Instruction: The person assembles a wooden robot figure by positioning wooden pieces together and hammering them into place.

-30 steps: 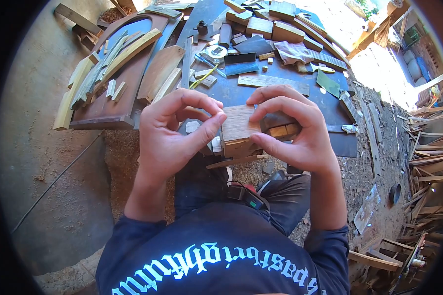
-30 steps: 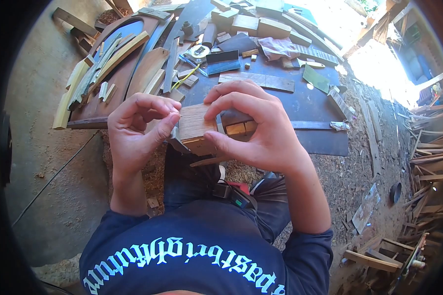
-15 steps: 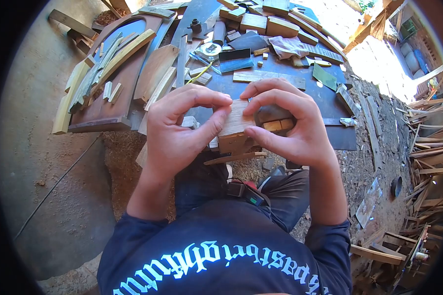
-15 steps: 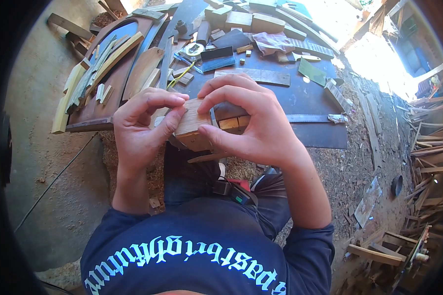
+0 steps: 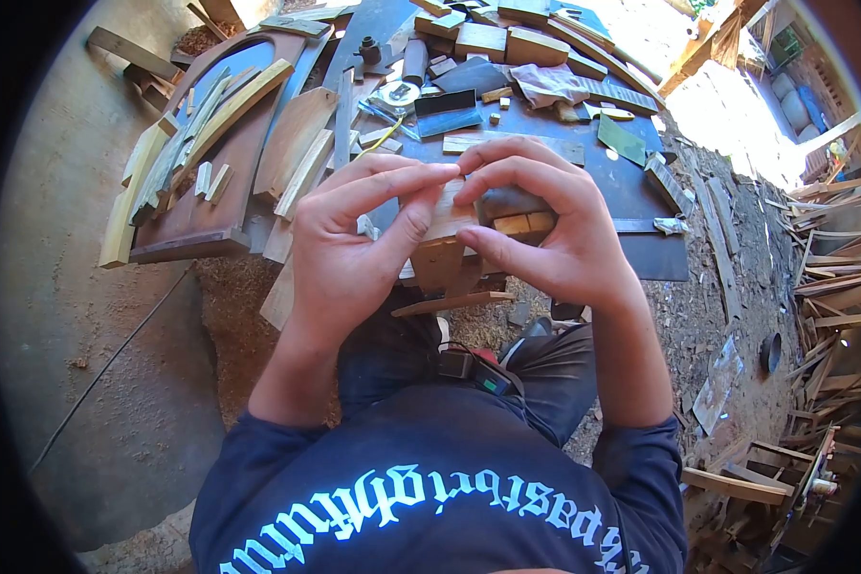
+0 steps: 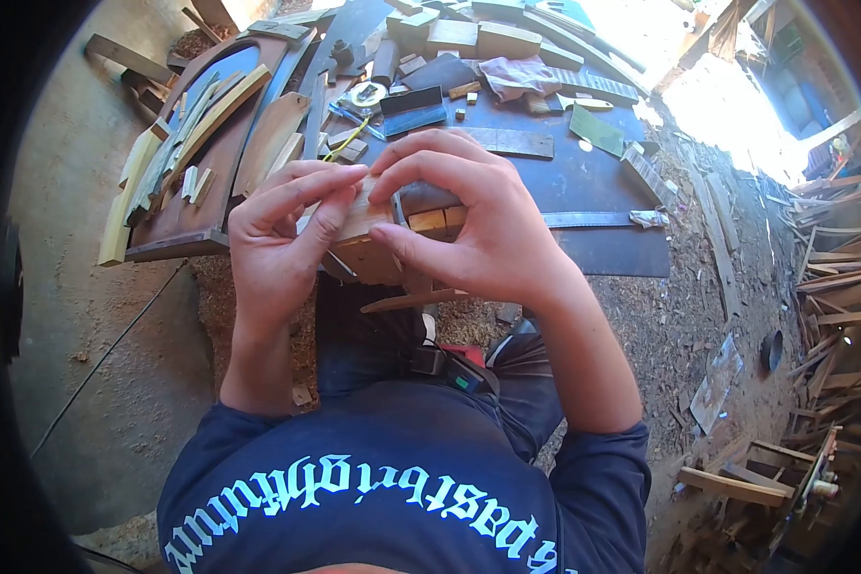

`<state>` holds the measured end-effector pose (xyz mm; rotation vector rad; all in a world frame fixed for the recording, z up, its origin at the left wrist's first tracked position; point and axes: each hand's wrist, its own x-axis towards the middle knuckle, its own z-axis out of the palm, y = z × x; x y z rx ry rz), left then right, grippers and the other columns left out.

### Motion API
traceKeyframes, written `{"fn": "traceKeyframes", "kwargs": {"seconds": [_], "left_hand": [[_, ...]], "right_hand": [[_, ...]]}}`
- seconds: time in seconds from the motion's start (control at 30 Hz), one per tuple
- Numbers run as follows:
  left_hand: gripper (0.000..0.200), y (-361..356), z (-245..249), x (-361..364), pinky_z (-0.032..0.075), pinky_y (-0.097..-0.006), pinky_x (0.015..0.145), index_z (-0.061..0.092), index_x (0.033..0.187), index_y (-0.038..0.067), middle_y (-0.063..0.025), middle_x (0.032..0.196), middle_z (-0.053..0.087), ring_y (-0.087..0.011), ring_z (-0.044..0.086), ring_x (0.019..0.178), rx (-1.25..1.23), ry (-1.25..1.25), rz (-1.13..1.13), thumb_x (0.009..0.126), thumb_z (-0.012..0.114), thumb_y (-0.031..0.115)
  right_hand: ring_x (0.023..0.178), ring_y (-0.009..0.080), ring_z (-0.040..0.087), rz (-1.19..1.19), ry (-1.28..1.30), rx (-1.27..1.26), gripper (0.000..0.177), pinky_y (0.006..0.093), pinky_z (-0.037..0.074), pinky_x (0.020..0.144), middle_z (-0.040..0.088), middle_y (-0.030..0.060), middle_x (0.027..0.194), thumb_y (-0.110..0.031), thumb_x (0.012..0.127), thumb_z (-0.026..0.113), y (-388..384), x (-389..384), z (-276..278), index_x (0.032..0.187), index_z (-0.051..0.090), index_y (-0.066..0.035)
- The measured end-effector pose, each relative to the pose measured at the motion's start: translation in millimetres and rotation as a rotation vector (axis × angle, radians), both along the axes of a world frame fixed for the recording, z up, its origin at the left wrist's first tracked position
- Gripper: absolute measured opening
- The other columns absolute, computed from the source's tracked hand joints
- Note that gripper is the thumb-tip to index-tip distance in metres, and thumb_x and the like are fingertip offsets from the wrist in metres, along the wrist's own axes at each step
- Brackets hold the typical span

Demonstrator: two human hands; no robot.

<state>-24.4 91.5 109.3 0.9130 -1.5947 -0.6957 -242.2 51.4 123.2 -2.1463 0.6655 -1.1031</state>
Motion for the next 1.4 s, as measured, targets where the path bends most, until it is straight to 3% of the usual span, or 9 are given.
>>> {"fn": "traceKeyframes", "kwargs": {"seconds": [0.17,0.27,0.8,1.1,1.23,1.4], "left_hand": [[0.025,4,-8,-8,0.054,-0.0295,0.086,0.078,0.116,0.006,-0.0063,0.101,0.075,-0.0130,0.070,0.096,0.057,0.061,0.075,0.092,0.073,0.000],[0.023,6,-6,-15,0.054,-0.0305,0.089,0.077,0.117,0.005,-0.0061,0.104,0.075,-0.0121,0.069,0.099,0.220,0.329,-0.010,0.095,0.072,0.001],[0.022,1,-20,-7,0.058,-0.0326,0.092,0.075,0.115,-0.002,-0.0115,0.107,0.073,-0.0159,0.070,0.101,0.002,0.262,-0.036,0.093,0.072,-0.006],[0.022,-2,-25,-9,0.058,-0.0324,0.091,0.076,0.113,-0.002,-0.0144,0.110,0.075,-0.0189,0.071,0.105,-0.060,0.257,-0.043,0.092,0.071,-0.009],[0.022,-1,-22,-8,0.058,-0.0314,0.090,0.076,0.112,-0.002,-0.0147,0.110,0.075,-0.0189,0.072,0.105,-0.039,0.224,-0.020,0.092,0.071,-0.010],[0.022,-3,-24,-10,0.057,-0.0300,0.090,0.075,0.112,-0.003,-0.0158,0.109,0.075,-0.0187,0.072,0.104,-0.063,0.252,-0.022,0.091,0.071,-0.011]], "right_hand": [[0.110,0.0285,0.066,0.017,0.008,-0.023,0.022,0.0397,0.051,0.100,0.071,0.0091,0.113,-0.016,0.080,0.082,-1,-1,-1,0.099,0.073,-0.007],[0.110,0.0283,0.066,0.010,0.011,-0.044,0.022,0.0400,0.051,0.099,0.071,0.0089,0.113,-0.016,0.081,0.082,-1,0,-3,0.098,0.073,-0.007],[0.113,0.0288,0.065,0.020,-0.007,-0.097,0.026,0.0410,0.050,0.100,0.071,0.0087,0.113,-0.016,0.079,0.082,-2,-3,-7,0.101,0.070,-0.007],[0.114,0.0285,0.066,-0.053,-0.116,0.085,0.062,0.0407,0.050,0.100,0.069,0.0108,0.117,-0.024,0.077,0.088,2,0,-14,0.130,0.059,-0.008],[0.117,0.0248,0.065,-0.109,-0.138,0.029,0.081,0.0404,0.049,0.099,0.068,0.0101,0.124,-0.027,0.078,0.089,5,-4,-20,0.146,0.049,-0.010],[0.120,0.0219,0.062,-0.173,-0.263,0.037,0.086,0.0397,0.047,0.100,0.066,0.0097,0.130,-0.027,0.082,0.087,7,-32,-14,0.154,0.042,-0.010]]}}
